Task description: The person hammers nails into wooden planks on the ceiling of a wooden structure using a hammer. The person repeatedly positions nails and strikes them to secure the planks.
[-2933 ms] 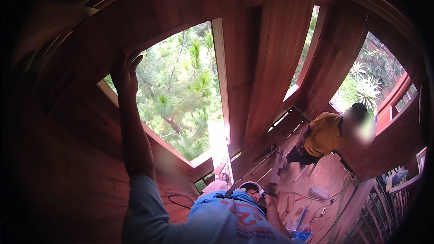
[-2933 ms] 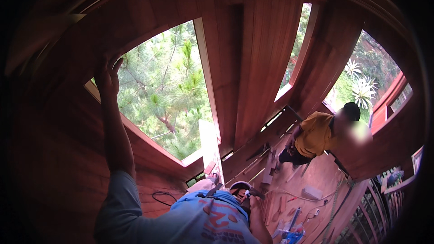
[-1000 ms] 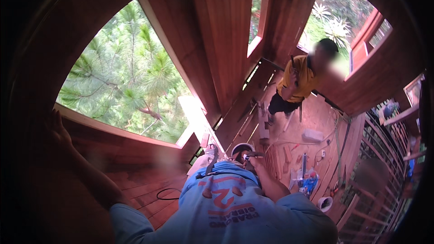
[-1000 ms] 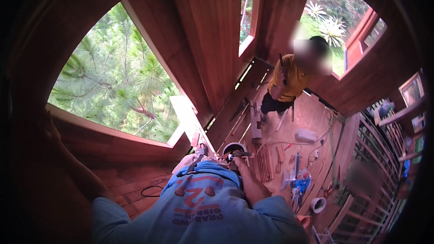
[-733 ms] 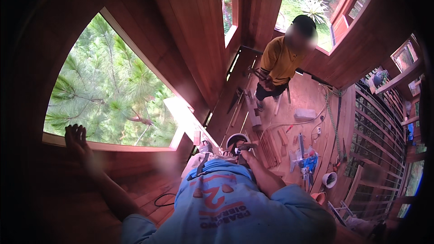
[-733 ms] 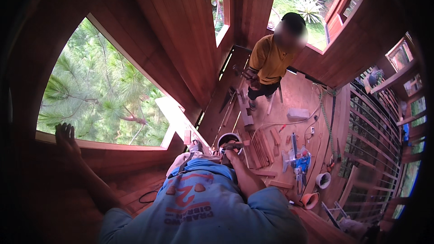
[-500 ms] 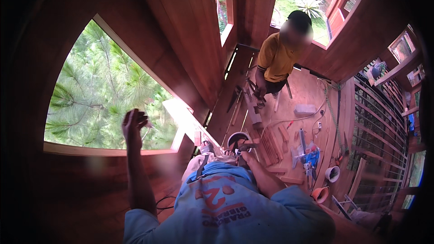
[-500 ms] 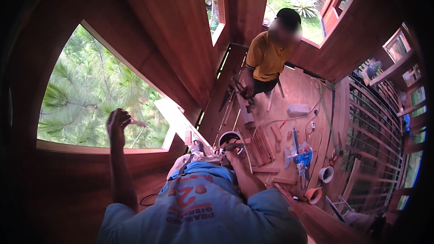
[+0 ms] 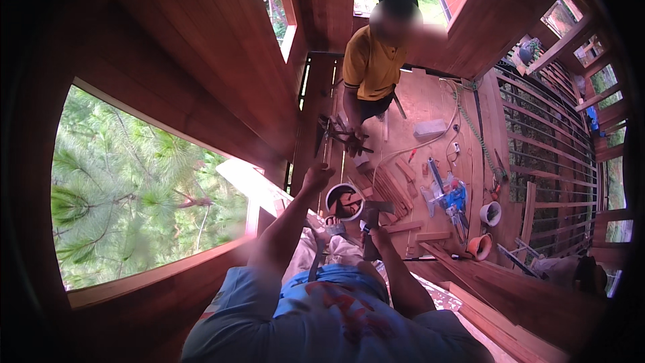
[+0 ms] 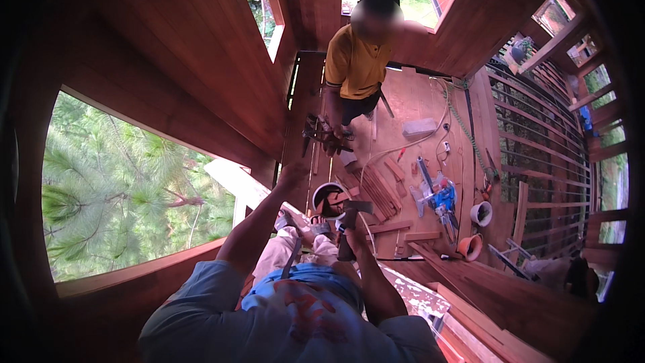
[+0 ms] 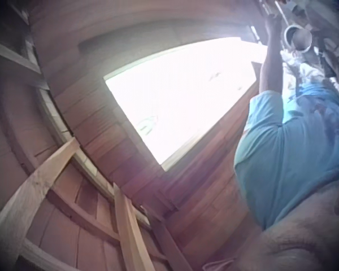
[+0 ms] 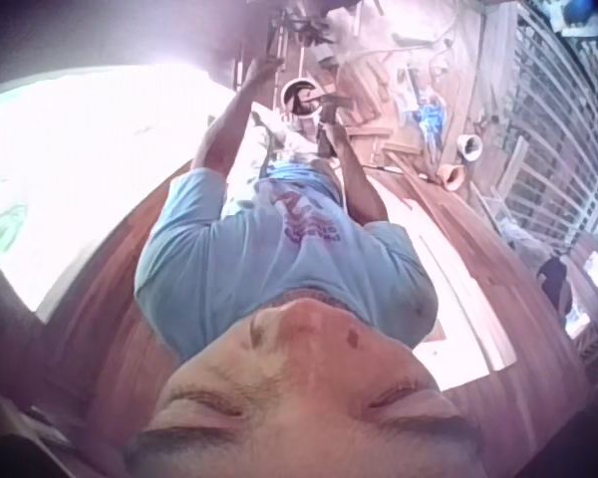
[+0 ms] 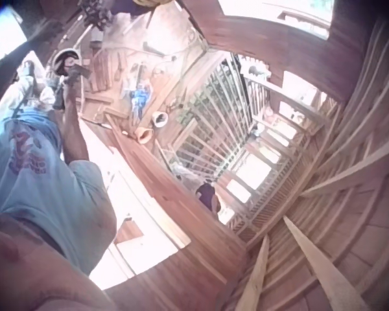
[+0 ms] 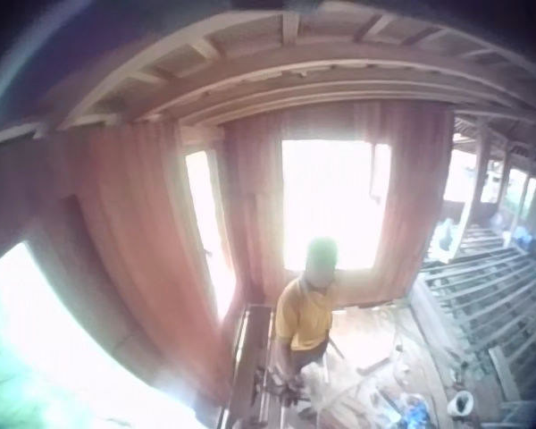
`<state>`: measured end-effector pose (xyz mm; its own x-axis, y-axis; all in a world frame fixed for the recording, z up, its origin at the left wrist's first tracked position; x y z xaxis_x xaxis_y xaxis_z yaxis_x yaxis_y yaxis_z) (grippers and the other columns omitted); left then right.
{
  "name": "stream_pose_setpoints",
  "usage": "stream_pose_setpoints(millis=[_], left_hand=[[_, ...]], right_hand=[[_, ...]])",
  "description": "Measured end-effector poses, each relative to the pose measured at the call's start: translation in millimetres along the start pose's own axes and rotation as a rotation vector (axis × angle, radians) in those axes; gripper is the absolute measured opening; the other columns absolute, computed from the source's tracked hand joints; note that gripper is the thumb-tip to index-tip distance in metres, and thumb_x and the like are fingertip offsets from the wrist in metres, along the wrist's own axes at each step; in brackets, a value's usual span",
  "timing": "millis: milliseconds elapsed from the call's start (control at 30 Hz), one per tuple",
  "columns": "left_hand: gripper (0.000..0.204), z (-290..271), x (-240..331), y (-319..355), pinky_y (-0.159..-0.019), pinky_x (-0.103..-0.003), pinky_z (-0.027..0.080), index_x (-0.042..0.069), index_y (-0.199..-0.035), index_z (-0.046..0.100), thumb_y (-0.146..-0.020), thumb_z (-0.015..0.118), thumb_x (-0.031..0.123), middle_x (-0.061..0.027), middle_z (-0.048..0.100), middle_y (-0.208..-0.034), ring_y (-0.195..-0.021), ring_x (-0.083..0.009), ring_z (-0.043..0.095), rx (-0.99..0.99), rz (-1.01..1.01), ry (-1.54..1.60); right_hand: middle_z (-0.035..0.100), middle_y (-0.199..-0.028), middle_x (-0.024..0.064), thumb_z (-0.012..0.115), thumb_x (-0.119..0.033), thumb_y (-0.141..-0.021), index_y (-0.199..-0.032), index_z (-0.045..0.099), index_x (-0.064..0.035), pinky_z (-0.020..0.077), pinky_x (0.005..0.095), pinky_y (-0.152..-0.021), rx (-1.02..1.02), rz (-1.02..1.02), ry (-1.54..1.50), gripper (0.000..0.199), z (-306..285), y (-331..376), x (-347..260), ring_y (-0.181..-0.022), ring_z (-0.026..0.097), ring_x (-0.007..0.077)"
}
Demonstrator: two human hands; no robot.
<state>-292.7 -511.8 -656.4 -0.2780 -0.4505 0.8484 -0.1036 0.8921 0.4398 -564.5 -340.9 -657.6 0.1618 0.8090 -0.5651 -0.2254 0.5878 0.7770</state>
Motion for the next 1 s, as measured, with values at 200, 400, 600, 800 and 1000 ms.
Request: stream_pose_setpoints(millis=[200,400,600,800,1000], left_hand=[[0.060,48.4,37.0,-36.5,-0.073,-0.035,0.053,0.000,-0.124,0.060,-0.082,0.073,0.041,-0.0131,0.068,-0.097,-0.088,-0.0224,0.066,0.179,-0.134,0.199],[0.038,57.3,2.7,-98.6,-0.062,-0.035,0.055,0.003,-0.106,0.069,-0.080,0.076,0.031,-0.0066,0.069,-0.090,-0.086,-0.0195,0.067,0.378,-0.239,0.388],[0.033,34.3,17.8,-52.2,-0.067,-0.038,0.050,0.008,-0.104,0.073,-0.080,0.073,0.031,-0.0095,0.069,-0.083,-0.076,-0.0199,0.066,0.497,-0.176,0.412],[0.025,-23.2,1.6,4.8,-0.060,-0.033,0.044,0.003,-0.099,0.071,-0.088,0.067,0.025,-0.0035,0.062,-0.073,-0.067,-0.0113,0.053,0.397,0.003,0.341],[0.027,-109.5,-42.6,77.2,-0.060,-0.030,0.041,0.003,-0.103,0.069,-0.094,0.062,0.027,-0.0005,0.060,-0.074,-0.068,-0.0101,0.053,0.320,0.061,0.263]], right_hand=[[0.057,-0.066,0.0094,0.053,-0.005,-0.081,-0.092,0.054,0.0000,0.0531,0.0360,-0.048,0.068,-0.105,-0.002,0.012,-5.2,41.8,-24.9,-0.053,0.061,0.0222],[0.061,-0.072,0.0085,0.066,-0.023,-0.089,-0.097,0.057,-0.0011,0.0531,0.0343,-0.052,0.110,-0.170,-0.048,0.025,18.6,66.0,-64.4,-0.058,0.063,0.0186],[0.060,-0.071,0.0059,0.066,-0.015,-0.090,-0.097,0.054,-0.0025,0.0517,0.0314,-0.050,0.200,-0.158,0.148,0.019,36.1,60.8,-87.9,-0.058,0.063,0.0169],[0.061,-0.074,0.0068,0.063,-0.010,-0.083,-0.097,0.052,-0.0035,0.0522,0.0301,-0.053,0.062,-0.277,0.212,0.019,67.8,41.7,-139.0,-0.059,0.064,0.0166],[0.062,-0.074,0.0054,0.071,-0.022,-0.085,-0.098,0.057,-0.0037,0.0502,0.0274,-0.053,-0.099,-0.356,0.229,0.026,110.9,12.7,-181.0,-0.055,0.061,0.0129]])
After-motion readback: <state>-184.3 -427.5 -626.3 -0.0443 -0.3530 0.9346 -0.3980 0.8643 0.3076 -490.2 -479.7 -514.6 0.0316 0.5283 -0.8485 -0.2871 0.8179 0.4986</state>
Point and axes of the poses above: each hand's wrist, its own y-axis away from the middle knuckle, its own z-axis out of the palm, x = y × z, the point moved 6 cm from there along -y, towards the middle knuckle
